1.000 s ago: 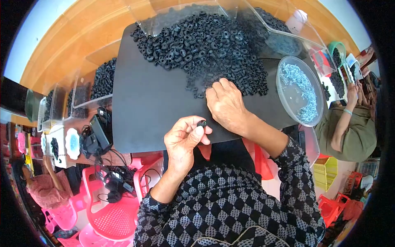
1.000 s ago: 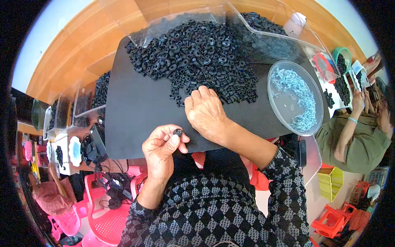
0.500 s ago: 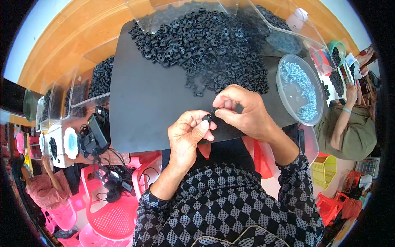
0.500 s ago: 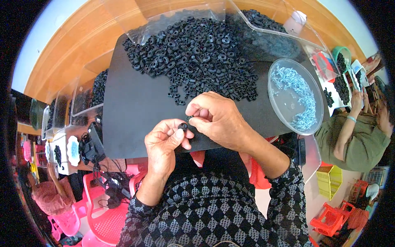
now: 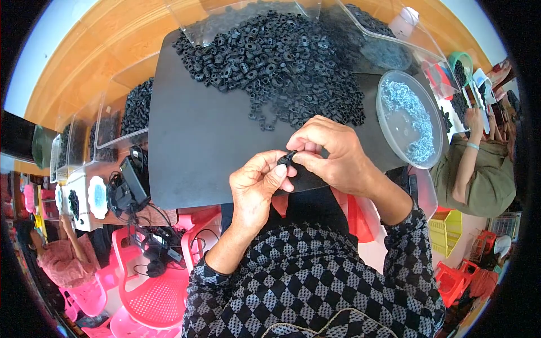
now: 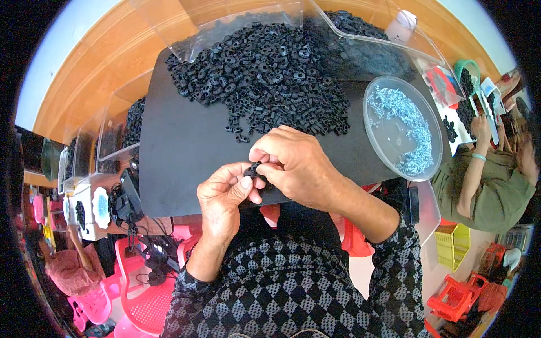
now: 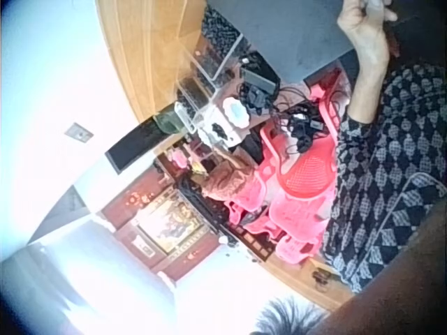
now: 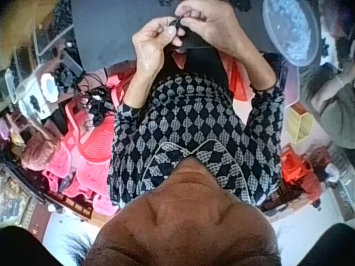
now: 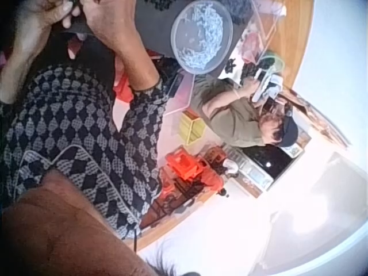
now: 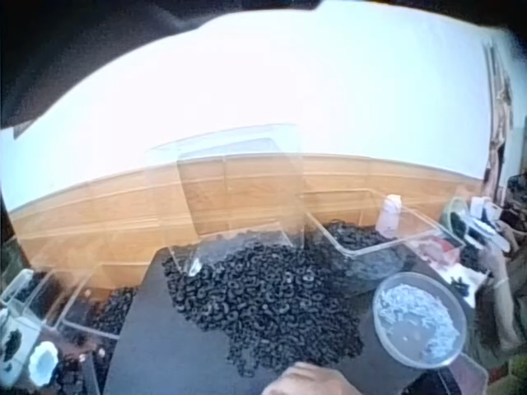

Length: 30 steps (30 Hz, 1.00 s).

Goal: Assembling small blue plastic pins into black plastic components at a workshop station.

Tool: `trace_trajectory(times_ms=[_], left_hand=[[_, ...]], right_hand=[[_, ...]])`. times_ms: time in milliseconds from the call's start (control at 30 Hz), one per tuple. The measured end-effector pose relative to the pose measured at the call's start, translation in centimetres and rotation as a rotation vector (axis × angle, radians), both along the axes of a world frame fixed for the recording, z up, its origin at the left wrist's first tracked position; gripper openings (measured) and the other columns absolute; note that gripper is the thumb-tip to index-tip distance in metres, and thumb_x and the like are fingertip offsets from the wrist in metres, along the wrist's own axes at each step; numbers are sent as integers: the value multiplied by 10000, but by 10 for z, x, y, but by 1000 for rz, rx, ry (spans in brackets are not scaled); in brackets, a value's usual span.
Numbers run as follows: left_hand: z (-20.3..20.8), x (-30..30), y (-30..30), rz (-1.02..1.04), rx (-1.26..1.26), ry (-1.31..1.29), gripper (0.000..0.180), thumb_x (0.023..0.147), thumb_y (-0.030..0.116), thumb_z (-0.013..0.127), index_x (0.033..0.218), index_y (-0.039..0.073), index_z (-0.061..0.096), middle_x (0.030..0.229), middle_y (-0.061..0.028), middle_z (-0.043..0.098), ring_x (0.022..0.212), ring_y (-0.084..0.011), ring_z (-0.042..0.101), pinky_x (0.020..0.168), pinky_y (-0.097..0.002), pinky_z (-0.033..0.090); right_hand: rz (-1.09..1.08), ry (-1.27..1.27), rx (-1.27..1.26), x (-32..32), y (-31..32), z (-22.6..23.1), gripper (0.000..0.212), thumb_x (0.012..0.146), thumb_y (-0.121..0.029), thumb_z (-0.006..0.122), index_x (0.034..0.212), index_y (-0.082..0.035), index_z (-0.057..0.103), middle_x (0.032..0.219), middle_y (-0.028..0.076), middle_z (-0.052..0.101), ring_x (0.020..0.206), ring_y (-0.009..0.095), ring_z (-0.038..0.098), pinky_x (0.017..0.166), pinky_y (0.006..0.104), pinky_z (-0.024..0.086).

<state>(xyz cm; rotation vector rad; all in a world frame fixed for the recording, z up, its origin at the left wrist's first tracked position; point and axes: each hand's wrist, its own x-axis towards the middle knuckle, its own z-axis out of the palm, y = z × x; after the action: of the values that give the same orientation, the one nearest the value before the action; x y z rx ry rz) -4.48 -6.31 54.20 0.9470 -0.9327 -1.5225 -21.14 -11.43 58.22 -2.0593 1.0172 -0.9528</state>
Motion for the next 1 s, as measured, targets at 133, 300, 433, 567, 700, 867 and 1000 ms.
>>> trace_trajectory(times_ms=[133,300,433,567,700,867,1000], left_hand=[[0,-1,3,11,4,-25,210,894,70,579,1063,-55,584,872,-87,648,673,-95,585,634,-210,493],[-3,2,1,9,-56,6,203,897,58,572,1063,-57,582,886,-88,648,682,-96,587,652,-211,499],[-4,1,4,10,-56,-5,196,894,44,570,1062,-56,585,887,-91,647,682,-96,587,650,-208,499],[-4,1,4,16,-71,-24,196,889,31,571,1063,-59,587,881,-86,645,680,-93,585,644,-205,497],[-5,-1,5,32,-50,-39,187,883,15,572,1052,-62,596,864,-79,641,663,-89,580,644,-207,497],[-3,-3,6,56,-29,-92,171,872,1,579,1027,-64,610,829,-71,632,616,-81,566,523,-193,472],[-5,-5,8,82,-80,-167,150,864,-15,576,997,-58,629,783,-55,614,564,-62,537,404,-185,418]], right_hand=[[26,26,-10,-2,-1,2,130,714,26,660,836,-11,637,765,47,582,661,124,543,586,247,447],[46,6,82,-3,1,6,105,720,5,653,823,-14,645,767,41,586,664,113,546,588,239,446],[55,20,155,-3,1,8,107,720,2,656,823,-22,649,765,35,585,666,96,547,592,228,443],[54,5,231,-2,2,9,97,723,5,651,815,-22,644,766,34,583,663,88,548,586,224,443],[66,-20,261,1,2,7,91,720,9,652,805,-18,636,764,31,584,663,87,549,575,226,444],[82,53,18,3,1,2,81,687,-39,644,723,-25,572,692,87,589,708,273,585,614,366,467],[100,46,-56,5,2,0,77,680,-30,627,694,-22,552,677,98,568,691,293,560,611,384,449]])
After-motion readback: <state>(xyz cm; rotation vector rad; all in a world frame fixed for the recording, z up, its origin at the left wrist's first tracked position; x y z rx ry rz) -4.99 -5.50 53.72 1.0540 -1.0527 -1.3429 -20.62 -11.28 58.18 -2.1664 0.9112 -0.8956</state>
